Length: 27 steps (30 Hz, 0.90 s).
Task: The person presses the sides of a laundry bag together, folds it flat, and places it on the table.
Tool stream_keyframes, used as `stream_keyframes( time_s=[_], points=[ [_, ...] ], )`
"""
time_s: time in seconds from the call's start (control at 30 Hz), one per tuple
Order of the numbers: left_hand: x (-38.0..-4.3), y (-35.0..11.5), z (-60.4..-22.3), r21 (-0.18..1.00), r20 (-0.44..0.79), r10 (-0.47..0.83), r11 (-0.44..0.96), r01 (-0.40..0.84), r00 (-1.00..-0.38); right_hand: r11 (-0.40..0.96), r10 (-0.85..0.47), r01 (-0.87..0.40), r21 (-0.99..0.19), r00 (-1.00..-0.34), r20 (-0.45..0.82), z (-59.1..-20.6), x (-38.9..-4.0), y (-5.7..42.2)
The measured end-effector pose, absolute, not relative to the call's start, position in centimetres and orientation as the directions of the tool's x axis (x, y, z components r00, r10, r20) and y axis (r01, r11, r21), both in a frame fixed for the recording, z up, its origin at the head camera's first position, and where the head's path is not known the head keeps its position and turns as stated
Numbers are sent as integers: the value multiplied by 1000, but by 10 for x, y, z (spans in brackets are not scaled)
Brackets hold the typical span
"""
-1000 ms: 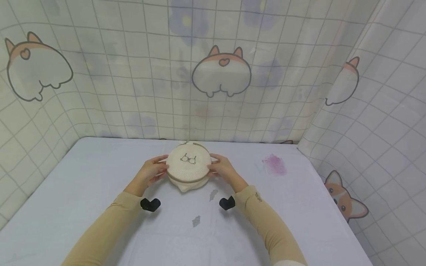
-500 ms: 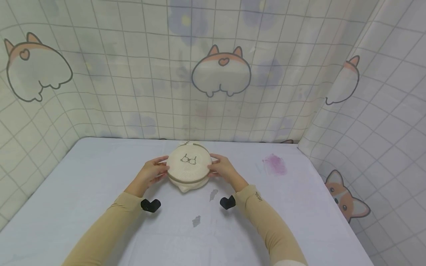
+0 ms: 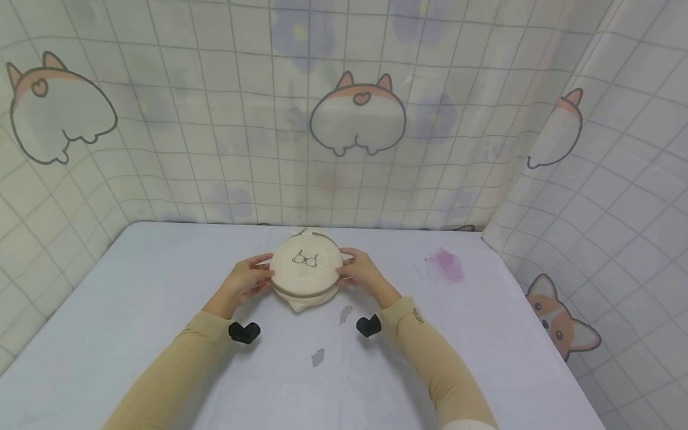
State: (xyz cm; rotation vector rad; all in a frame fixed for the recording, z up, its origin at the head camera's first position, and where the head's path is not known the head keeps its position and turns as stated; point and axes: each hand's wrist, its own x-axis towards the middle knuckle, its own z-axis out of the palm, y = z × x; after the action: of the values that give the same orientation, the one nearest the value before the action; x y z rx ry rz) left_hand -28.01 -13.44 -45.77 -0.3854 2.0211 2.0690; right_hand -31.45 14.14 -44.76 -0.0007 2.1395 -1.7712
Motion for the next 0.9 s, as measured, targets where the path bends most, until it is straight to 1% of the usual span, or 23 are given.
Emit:
stream_keyframes(
  time_s=[0.17, 0.63, 0.9],
  points=[
    [-280, -136, -457, 943, -332, -22, -11, -332, -943, 257, -218, 213, -943, -938, -271, -446, -315, 139],
    [-281, -138, -455, 940, -340, -28, 20, -340, -940, 312, -245, 189, -931, -931, -271, -449, -317, 135],
    [-284, -137, -455, 940, -338, -22, 46, -339, -941, 344, -231, 192, -919, -931, -282, -447, -318, 136]
  ],
)
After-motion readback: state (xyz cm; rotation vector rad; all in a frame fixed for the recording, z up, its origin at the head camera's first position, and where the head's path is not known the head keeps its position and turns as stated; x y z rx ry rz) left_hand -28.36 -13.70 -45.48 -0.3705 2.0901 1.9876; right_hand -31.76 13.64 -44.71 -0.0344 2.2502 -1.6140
